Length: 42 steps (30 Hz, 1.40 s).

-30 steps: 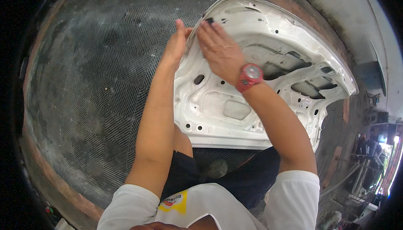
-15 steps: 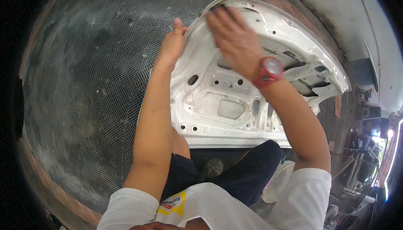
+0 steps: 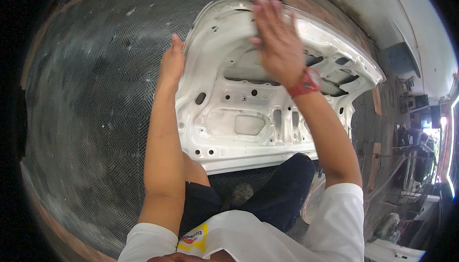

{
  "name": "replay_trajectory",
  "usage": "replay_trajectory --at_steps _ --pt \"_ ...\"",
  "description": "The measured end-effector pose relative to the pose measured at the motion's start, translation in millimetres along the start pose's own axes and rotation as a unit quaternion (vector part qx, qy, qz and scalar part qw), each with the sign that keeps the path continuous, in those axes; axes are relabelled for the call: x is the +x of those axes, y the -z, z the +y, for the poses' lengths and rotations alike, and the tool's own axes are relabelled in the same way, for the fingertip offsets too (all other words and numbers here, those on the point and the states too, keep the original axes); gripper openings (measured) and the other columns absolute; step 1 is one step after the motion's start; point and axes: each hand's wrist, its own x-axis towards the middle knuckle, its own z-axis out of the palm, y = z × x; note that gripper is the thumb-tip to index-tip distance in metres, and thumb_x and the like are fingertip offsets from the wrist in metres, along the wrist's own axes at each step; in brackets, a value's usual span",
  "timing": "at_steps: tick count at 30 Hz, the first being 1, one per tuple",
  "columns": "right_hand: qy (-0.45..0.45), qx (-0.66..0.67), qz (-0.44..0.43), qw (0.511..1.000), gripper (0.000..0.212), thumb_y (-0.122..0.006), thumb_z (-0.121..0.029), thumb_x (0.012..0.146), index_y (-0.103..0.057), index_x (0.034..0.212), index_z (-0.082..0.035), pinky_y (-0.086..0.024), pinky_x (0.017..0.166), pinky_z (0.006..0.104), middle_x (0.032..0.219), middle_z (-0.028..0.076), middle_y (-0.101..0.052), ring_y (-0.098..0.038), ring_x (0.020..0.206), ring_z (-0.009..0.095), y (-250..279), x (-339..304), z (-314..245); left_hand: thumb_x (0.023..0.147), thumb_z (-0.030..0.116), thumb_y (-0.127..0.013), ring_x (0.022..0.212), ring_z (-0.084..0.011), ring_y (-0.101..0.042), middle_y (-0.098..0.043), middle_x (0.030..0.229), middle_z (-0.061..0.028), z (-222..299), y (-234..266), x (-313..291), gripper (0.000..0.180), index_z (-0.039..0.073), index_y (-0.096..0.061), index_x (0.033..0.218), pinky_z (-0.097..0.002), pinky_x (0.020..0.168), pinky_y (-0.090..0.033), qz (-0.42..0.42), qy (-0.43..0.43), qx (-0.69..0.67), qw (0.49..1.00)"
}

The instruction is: The person kneels on the floor and scrubs the inner surface of a white car door panel using a dark sponge and water from a nearby bucket. They repeatedly dip the sponge and wipe different areas of the panel, including edges and recessed sections.

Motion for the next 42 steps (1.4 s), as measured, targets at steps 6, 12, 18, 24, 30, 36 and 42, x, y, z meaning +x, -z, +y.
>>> replay_trajectory --at_steps 6,12,18,24,30,36,42 --pt "0.072 -0.037 -0.067 0.994 0.067 -0.056 -0.024 0.11 -0.034 0.174 -0.019 -0.012 0.136 0.0534 0.181 0.003 -0.031 -0.021 0.169 0.026 5.4 34.8 3.3 0.114 0.066 -0.027 0.145 -0.0446 -0.056 -0.064 0.15 -0.0284 -9.5 4.5 6.3 0.086 -0.003 -0.068 0.143 -0.049 0.12 -0.042 0.004 -0.008 -0.027 1.0" --pt "0.03 0.006 -0.013 0.999 0.067 -0.056 -0.024 0.111 -0.034 0.174 -0.016 -0.014 0.137 0.0527 0.18 0.005 -0.032 -0.024 0.168 0.029 10.9 7.0 21.3 0.115 0.066 -0.026 0.143 -0.0431 -0.058 -0.065 0.149 -0.0268 7.3 -7.3 -7.5 0.086 -0.004 -0.068 0.143 -0.0472 0.12 -0.042 0.016 -0.014 0.017 1.0" --pt "0.082 -0.02 -0.032 0.996 0.066 -0.064 -0.026 0.106 -0.045 0.168 -0.022 -0.007 0.138 0.0505 0.179 -0.003 -0.034 -0.02 0.169 0.02 -17.8 45.3 -21.1 0.115 0.066 -0.027 0.14 -0.0403 -0.062 -0.066 0.147 -0.027 -10.5 2.9 8.5 0.088 -0.007 -0.066 0.144 -0.044 0.118 -0.044 -0.005 0.022 -0.034 0.999" --pt "-0.15 -0.075 0.014 0.986 0.059 -0.056 -0.027 0.112 -0.044 0.169 -0.025 -0.024 0.134 0.0526 0.178 0.001 -0.036 -0.029 0.165 0.032 45.4 -80.9 113.6 0.114 0.067 -0.028 0.139 -0.0396 -0.062 -0.067 0.145 -0.0284 -13.9 -1.8 9.7 0.09 -0.011 -0.063 0.144 -0.0441 0.118 -0.044 -0.001 -0.022 -0.038 0.999" --pt "-0.321 -0.122 0.123 0.931 0.052 -0.051 -0.022 0.114 -0.049 0.164 -0.009 -0.03 0.131 0.053 0.168 0.018 -0.046 -0.038 0.158 0.039 26.0 -110.6 115.2 0.114 0.067 -0.032 0.142 -0.0442 -0.058 -0.064 0.149 -0.0302 -0.9 -8.0 0.1 0.089 -0.01 -0.062 0.146 -0.0469 0.12 -0.042 0.035 -0.016 0.019 0.999" --pt "-0.167 0.006 0.184 0.969 0.05 -0.066 -0.017 0.103 -0.06 0.151 -0.004 -0.037 0.125 0.0549 0.146 0.016 -0.06 -0.051 0.144 0.04 -33.2 -0.6 -35.1 0.115 0.064 -0.031 0.144 -0.0474 -0.056 -0.062 0.15 -0.0318 -2.9 -8.7 -6.9 0.085 -0.008 -0.061 0.148 -0.0487 0.12 -0.042 0.059 -0.026 0.033 0.997" --pt "-0.098 -0.017 0.127 0.987 0.042 -0.066 -0.009 0.1 -0.067 0.143 -0.01 -0.049 0.114 0.0529 0.135 0.014 -0.065 -0.061 0.126 0.038 11.3 -8.4 8.2 0.115 0.064 -0.03 0.143 -0.0483 -0.056 -0.063 0.148 -0.0322 15.2 -3.1 -13.8 0.085 -0.008 -0.063 0.146 -0.0492 0.12 -0.042 0.01 -0.027 0.06 0.998"
